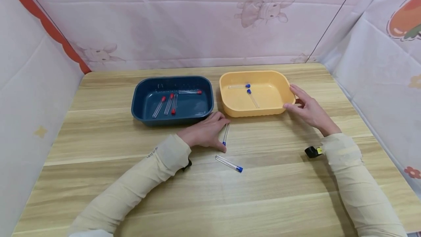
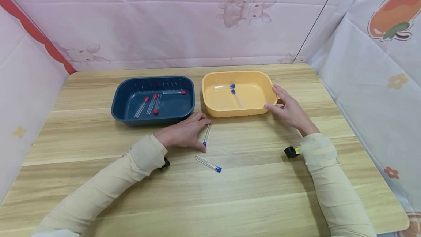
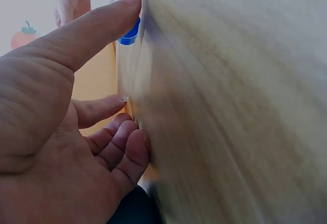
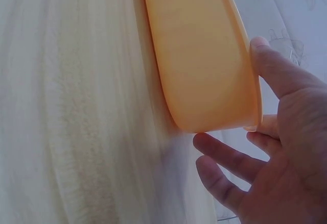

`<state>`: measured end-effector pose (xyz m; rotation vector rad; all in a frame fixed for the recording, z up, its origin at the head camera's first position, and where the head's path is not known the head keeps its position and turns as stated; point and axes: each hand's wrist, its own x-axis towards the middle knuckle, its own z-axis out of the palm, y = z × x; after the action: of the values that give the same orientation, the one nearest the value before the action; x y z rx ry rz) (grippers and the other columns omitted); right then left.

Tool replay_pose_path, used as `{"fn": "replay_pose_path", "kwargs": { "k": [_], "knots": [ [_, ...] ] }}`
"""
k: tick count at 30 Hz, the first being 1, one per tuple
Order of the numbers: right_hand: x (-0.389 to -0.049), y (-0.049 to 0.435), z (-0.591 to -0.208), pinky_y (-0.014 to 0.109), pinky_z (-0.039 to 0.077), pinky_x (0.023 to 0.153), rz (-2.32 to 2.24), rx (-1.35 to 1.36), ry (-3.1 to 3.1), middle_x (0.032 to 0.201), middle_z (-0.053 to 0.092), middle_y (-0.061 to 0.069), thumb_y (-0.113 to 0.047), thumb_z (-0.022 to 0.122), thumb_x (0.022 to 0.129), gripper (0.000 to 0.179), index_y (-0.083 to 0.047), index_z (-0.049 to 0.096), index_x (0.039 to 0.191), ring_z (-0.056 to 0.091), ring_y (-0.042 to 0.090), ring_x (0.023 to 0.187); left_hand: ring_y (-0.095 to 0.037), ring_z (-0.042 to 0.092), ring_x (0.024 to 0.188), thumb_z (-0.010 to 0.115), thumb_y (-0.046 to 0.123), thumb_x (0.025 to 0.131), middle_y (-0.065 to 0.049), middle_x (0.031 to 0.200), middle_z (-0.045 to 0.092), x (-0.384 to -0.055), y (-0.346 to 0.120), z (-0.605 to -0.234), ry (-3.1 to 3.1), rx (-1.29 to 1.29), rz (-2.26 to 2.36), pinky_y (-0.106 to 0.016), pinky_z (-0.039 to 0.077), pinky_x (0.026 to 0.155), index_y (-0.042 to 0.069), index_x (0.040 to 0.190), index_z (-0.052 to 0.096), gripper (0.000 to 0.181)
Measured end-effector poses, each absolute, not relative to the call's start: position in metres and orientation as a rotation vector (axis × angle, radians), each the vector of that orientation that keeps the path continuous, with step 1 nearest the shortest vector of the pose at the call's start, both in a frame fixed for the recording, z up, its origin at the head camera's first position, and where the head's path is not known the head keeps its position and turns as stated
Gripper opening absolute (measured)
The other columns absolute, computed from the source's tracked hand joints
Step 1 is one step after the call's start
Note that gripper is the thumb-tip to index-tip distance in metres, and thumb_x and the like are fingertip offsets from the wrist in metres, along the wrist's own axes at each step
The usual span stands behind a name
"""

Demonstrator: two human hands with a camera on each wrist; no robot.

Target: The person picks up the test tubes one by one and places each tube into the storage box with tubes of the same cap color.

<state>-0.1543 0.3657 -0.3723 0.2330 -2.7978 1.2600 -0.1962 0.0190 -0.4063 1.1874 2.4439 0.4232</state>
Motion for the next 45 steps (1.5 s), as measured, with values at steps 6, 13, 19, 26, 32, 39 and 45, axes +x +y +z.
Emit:
{"fn": "replay_pose_path", "kwargs": {
  "k": [6,13,19,26,32,39,45],
  "knots": [
    [-0.154,0.368,-0.373,0.009,0.042,0.078,1.305,0.238,-2.786,0.151,0.017,0.018,-0.008,0.063,0.089,0.068,0.009,0.025,0.142,0.051,0.044,0.106,-0.013,0.030,0.110,0.075,0.061,0.064,0.002,0.122,0.034,-0.192,0.021,-0.402,2.422,1.141,0.477,-0.029,0.036,0.097,0.013,0.140,0.038,0.097],
    [-0.154,0.370,-0.374,0.007,0.041,0.079,1.315,0.240,-2.794,0.151,0.015,0.018,-0.010,0.062,0.089,0.069,0.008,0.022,0.143,0.049,0.045,0.108,-0.011,0.035,0.108,0.068,0.069,0.063,-0.001,0.129,0.039,-0.185,0.027,-0.375,2.441,1.213,0.594,-0.030,0.038,0.095,0.013,0.138,0.040,0.098],
    [-0.154,0.371,-0.374,0.008,0.041,0.079,1.320,0.236,-2.804,0.152,0.014,0.018,-0.010,0.062,0.090,0.070,0.007,0.022,0.143,0.048,0.045,0.110,-0.010,0.038,0.110,0.067,0.070,0.063,0.000,0.128,0.040,-0.188,0.034,-0.347,2.474,1.185,0.677,-0.029,0.041,0.092,0.014,0.140,0.038,0.099],
    [-0.152,0.370,-0.372,0.008,0.041,0.080,1.324,0.231,-2.817,0.151,0.013,0.020,-0.012,0.062,0.090,0.070,0.007,0.022,0.144,0.047,0.045,0.111,-0.010,0.038,0.110,0.066,0.070,0.065,0.000,0.130,0.039,-0.210,0.047,-0.334,2.556,1.139,0.754,-0.027,0.041,0.089,0.014,0.142,0.035,0.100],
    [-0.152,0.370,-0.371,0.009,0.041,0.079,1.325,0.233,-2.809,0.151,0.015,0.019,-0.011,0.062,0.090,0.069,0.008,0.022,0.143,0.047,0.045,0.112,-0.010,0.037,0.112,0.066,0.071,0.063,0.001,0.130,0.039,-0.228,0.063,-0.335,2.588,1.049,0.826,-0.028,0.038,0.094,0.013,0.141,0.034,0.102],
    [-0.154,0.370,-0.373,0.010,0.042,0.079,1.323,0.231,-2.811,0.152,0.014,0.017,-0.012,0.063,0.089,0.070,0.007,0.022,0.144,0.049,0.044,0.110,-0.012,0.037,0.113,0.068,0.068,0.065,-0.003,0.134,0.037,-0.244,0.084,-0.344,2.604,0.972,0.837,-0.029,0.037,0.097,0.010,0.141,0.034,0.102],
    [-0.156,0.369,-0.374,0.012,0.044,0.078,1.313,0.235,-2.813,0.152,0.015,0.016,-0.011,0.063,0.089,0.070,0.006,0.023,0.144,0.051,0.040,0.107,-0.013,0.033,0.120,0.070,0.065,0.066,-0.005,0.143,0.027,-0.256,0.096,-0.356,2.616,0.877,0.824,-0.030,0.036,0.098,0.011,0.144,0.029,0.103]
  ]
}}
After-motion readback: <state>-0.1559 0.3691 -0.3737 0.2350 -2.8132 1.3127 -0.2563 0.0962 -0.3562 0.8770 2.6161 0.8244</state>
